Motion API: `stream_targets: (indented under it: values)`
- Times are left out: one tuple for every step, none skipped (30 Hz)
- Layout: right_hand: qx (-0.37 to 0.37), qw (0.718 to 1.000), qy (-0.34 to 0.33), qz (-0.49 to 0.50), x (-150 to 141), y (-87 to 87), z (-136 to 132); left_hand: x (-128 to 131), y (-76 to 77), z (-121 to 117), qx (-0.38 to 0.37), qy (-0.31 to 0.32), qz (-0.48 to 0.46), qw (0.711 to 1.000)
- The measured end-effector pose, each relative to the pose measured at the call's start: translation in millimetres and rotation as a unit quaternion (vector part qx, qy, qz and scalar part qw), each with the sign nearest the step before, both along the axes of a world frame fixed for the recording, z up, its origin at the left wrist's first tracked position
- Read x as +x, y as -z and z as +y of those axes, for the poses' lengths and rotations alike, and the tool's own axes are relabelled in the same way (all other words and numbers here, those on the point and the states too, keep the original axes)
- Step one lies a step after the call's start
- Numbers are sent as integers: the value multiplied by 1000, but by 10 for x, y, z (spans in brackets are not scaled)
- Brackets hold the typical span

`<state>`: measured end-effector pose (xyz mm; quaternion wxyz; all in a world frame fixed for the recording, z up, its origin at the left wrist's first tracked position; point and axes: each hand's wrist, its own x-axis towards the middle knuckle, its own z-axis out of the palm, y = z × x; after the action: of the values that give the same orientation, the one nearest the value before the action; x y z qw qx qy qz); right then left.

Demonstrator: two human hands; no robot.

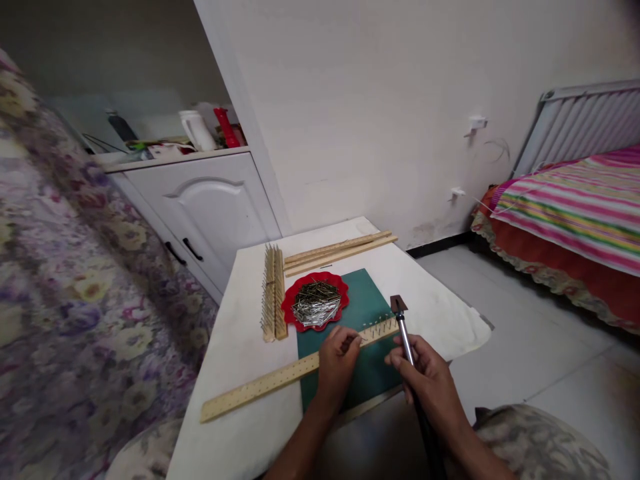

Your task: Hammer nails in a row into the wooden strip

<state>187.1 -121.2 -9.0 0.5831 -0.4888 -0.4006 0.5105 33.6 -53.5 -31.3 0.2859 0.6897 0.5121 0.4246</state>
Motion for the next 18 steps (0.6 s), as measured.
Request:
stream_targets:
  values:
    - [-2, 1000, -3, 2, -4, 2, 0, 9, 7, 9, 13, 2, 18, 1000]
    - [-3, 1000, -6, 5, -7, 5, 0, 19, 14, 17, 24, 4, 34, 999]
    - [-4, 1000, -7, 8, -9, 7, 2, 29, 21, 24, 31, 5, 50, 998]
    - [-4, 1000, -8, 9, -9, 8, 4, 39, 29, 30, 37, 6, 65, 997]
    - [-4, 1000, -9, 9, -7, 8, 5, 48, 36, 35, 42, 6, 80, 996]
    - [-4, 1000, -9, 8, -3, 8, 6, 55, 44, 39, 46, 6, 94, 994]
    - [-4, 1000, -9, 8, 1, 6, 6, 59, 51, 41, 49, 6, 109, 993]
    - [-4, 1000, -10, 8, 7, 4, 6, 62, 58, 43, 53, 7, 122, 991]
    - [-3, 1000, -12, 8, 13, 1, 6, 63, 63, 43, 56, 7, 134, 989]
    - [-3, 1000, -12, 9, 18, 0, 5, 64, 67, 42, 58, 8, 143, 988]
    - [-3, 1000, -12, 9, 23, -1, 5, 65, 70, 41, 60, 8, 152, 987]
    - [-3, 1000, -12, 9, 26, -1, 6, 66, 72, 39, 61, 7, 160, 985]
    - [-4, 1000, -11, 8, 28, 1, 7, 69, 74, 38, 62, 6, 168, 984]
    - [-3, 1000, -11, 8, 28, 3, 8, 74, 75, 37, 61, 4, 177, 982]
    - [-4, 1000, -11, 9, 27, 4, 9, 80, 76, 37, 61, 2, 187, 981]
    - [-4, 1000, -12, 10, 24, 4, 9, 86, 77, 38, 61, 1, 195, 979]
    - [-5, 1000, -13, 12, 22, 2, 8, 93, 78, 40, 60, 0, 203, 977]
    - [-6, 1000, -13, 12, 21, -4, 7, 99, 78, 42, 60, -1, 209, 976]
